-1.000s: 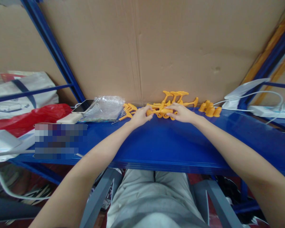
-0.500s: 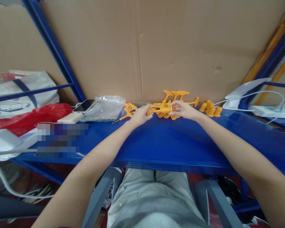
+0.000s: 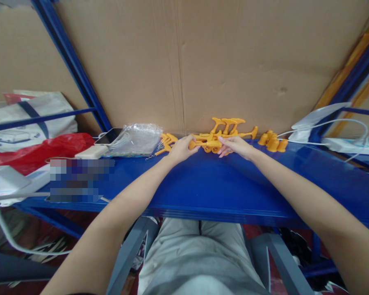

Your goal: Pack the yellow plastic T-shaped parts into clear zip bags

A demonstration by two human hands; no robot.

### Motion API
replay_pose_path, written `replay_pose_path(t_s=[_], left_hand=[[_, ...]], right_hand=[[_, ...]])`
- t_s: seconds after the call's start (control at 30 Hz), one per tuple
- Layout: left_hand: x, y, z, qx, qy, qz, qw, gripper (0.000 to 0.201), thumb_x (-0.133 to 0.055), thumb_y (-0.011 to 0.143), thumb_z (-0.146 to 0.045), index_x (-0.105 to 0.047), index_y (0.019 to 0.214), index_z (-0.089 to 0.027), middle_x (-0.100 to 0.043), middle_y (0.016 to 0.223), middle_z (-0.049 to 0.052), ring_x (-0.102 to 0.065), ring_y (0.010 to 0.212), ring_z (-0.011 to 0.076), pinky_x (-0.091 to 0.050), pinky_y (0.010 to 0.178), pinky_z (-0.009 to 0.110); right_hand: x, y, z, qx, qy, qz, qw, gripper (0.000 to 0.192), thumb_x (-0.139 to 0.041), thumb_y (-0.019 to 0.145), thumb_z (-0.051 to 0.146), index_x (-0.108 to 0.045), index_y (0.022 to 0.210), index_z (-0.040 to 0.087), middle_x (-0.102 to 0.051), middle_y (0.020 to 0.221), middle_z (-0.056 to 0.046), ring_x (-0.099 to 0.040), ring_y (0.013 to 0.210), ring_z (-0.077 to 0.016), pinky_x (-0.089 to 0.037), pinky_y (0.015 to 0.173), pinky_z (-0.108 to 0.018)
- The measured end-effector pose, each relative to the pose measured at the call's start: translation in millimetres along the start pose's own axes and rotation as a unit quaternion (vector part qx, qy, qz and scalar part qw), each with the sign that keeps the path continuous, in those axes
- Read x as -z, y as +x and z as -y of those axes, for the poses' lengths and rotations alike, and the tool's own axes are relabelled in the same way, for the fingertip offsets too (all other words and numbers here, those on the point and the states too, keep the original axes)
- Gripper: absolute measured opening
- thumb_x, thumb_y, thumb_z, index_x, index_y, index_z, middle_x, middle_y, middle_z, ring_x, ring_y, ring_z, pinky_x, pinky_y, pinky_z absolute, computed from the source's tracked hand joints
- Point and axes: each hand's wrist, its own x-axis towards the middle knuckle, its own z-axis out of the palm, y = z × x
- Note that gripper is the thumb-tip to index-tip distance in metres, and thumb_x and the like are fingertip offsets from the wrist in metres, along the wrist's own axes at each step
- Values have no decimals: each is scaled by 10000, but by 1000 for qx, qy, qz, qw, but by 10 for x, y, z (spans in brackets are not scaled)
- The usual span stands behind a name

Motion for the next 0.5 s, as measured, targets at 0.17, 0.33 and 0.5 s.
replay_pose_path(t_s=[0.17, 0.33, 0.5], left_hand=[[-14, 8, 11, 4, -3, -3, 1000, 177, -677, 822, -284, -556, 925, -206, -692, 867, 38, -656, 831, 201, -482, 745, 319], [0, 3, 19, 0, -11, -10, 1000, 177, -669, 827, -302, -552, 921, -209, -681, 850, 25, -650, 830, 197, -481, 743, 313], [24, -10, -21, -10, -9, -12, 1000, 176, -669, 827, -278, -544, 928, -206, -685, 891, 35, -652, 860, 200, -476, 765, 314]], right_hand=[[66, 1, -47, 22, 9, 41, 999, 383, -777, 787, 355, -597, 1071, 171, -761, 856, -70, -730, 657, -169, -586, 636, -284], [23, 10, -70, 24, 29, 41, 998, 323, -745, 812, 405, -573, 952, 171, -753, 789, -68, -720, 621, -166, -593, 655, -303], [-60, -2, -27, -18, 37, 20, 999, 512, -502, 882, 668, -555, 722, 185, -680, 567, -87, -651, 472, -166, -553, 485, -270]])
